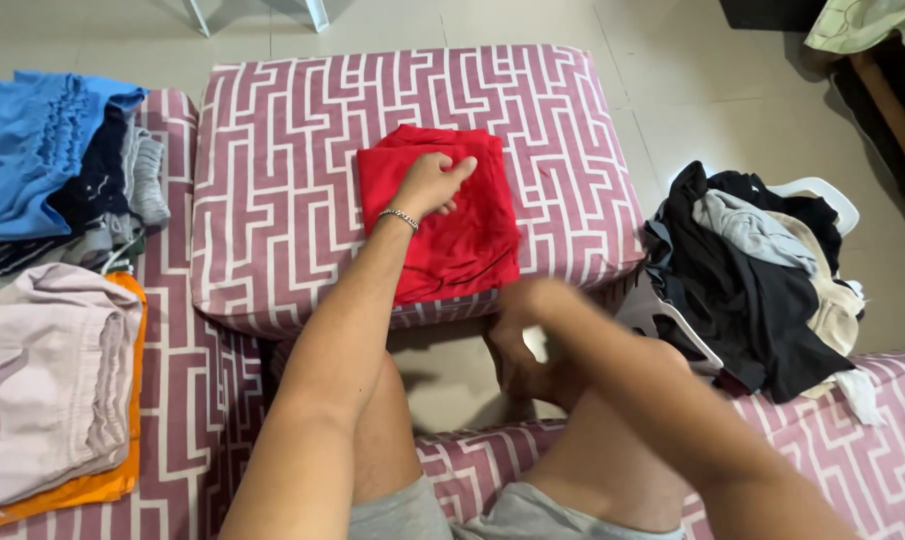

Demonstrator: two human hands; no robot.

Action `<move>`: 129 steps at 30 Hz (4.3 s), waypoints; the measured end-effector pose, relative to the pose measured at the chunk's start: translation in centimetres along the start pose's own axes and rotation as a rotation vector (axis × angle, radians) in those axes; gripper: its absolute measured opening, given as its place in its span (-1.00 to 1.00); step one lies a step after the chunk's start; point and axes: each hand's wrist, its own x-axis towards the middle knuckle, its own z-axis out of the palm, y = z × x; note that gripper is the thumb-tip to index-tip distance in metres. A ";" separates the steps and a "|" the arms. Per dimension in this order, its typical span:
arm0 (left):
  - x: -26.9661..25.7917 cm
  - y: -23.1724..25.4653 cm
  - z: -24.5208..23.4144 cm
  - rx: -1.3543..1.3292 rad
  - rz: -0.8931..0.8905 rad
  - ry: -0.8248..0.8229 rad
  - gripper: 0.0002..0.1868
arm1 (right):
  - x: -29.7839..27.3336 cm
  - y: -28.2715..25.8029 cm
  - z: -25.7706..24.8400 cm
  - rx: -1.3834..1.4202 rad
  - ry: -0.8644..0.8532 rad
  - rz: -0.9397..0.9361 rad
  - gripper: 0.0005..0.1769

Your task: Folding various items of clothing on an ottoman.

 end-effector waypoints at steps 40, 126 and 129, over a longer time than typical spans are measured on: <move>-0.6 -27.3 -23.7 0.336 -0.004 0.798 -0.64 | 9.0 -6.1 -10.0 0.468 0.479 -0.128 -0.41; -16.3 -16.9 -15.7 -0.153 0.029 0.323 -0.86 | 8.1 -4.2 -10.9 0.265 0.923 -0.403 0.01; -15.4 -13.9 -13.5 -0.043 -0.007 0.303 -0.85 | 14.0 4.3 -6.5 0.289 0.961 -0.294 -0.01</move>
